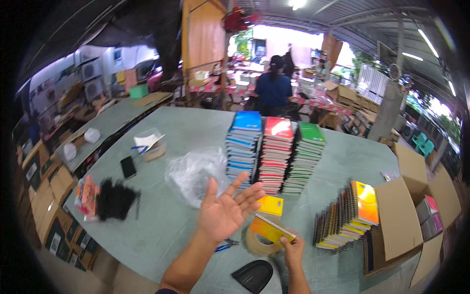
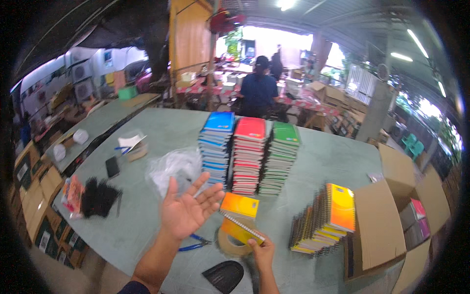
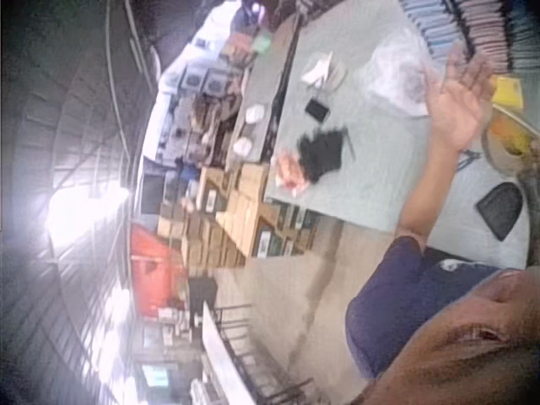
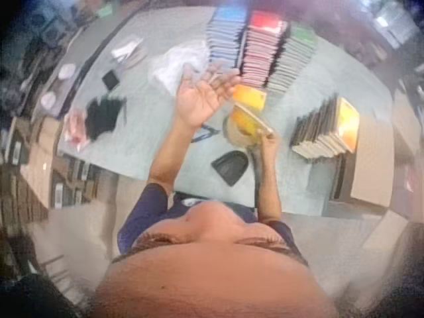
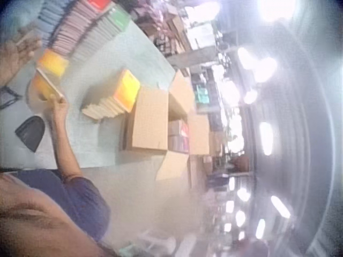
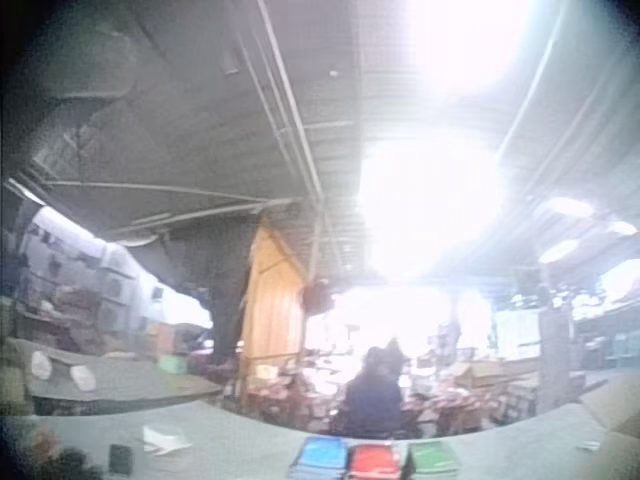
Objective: The person places a spiral binding onto a yellow notebook, wraps a black tape around the edge of the notebook, and stacks the finished notebook into a pile before packing multiple notebooks into a cardboard box.
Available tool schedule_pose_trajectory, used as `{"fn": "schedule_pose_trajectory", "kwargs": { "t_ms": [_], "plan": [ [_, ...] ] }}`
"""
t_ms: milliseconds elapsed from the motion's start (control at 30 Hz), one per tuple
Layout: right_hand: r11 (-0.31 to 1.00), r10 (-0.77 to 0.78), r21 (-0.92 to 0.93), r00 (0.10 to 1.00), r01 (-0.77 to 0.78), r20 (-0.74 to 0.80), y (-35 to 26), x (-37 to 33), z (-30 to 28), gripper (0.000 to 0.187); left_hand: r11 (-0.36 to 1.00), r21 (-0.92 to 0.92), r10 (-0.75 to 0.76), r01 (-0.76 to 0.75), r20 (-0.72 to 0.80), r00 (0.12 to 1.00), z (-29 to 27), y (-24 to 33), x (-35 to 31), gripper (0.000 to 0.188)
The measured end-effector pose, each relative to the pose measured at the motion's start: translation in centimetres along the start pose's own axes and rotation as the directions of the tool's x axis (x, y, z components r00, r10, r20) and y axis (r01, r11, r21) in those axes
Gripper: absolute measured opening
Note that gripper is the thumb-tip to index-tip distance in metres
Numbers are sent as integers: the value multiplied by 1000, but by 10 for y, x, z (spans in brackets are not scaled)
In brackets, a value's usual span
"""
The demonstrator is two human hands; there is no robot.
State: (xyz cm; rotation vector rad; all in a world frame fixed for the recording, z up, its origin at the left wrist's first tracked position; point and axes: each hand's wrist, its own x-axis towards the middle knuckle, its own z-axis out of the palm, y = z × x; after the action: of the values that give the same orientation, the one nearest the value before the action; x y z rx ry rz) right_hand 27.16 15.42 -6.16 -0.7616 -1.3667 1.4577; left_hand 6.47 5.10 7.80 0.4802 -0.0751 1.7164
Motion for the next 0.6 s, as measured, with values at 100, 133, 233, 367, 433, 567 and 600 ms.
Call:
{"fn": "schedule_pose_trajectory", "kwargs": {
  "t_ms": [100, 133, 233, 367, 433, 567, 600],
  "plan": [
    [998, 49, 45, 997, -52, 60, -22, 0, -9, 28, 984, -57, -166, 169, 43, 985, 51, -46, 43, 81],
    [999, 30, 25, 997, -32, 76, -27, 1, -15, 29, 959, -111, -233, 262, 220, 947, 80, -58, 47, 83],
    [944, -14, -327, 994, 50, 113, 16, 6, -23, 31, 916, -133, -273, 377, 481, 833, 125, -71, 42, 86],
    [985, 151, -99, 985, -143, 79, -42, -8, -16, 29, 660, 742, -161, -117, 291, 943, 53, -40, 23, 71],
    [981, 130, 123, 978, -151, 166, 6, -2, -66, 30, -8, 996, 186, -94, 94, 978, 3, -9, -12, 50],
    [964, 225, 129, 972, -232, 63, -18, 0, -59, 30, -434, 683, 682, 587, -177, 710, -103, 52, -136, 37],
    [952, 262, 143, 963, -269, 71, -19, 5, -59, 30, -623, 466, 676, 628, -84, 732, -108, 55, -167, 38]
  ]
}}
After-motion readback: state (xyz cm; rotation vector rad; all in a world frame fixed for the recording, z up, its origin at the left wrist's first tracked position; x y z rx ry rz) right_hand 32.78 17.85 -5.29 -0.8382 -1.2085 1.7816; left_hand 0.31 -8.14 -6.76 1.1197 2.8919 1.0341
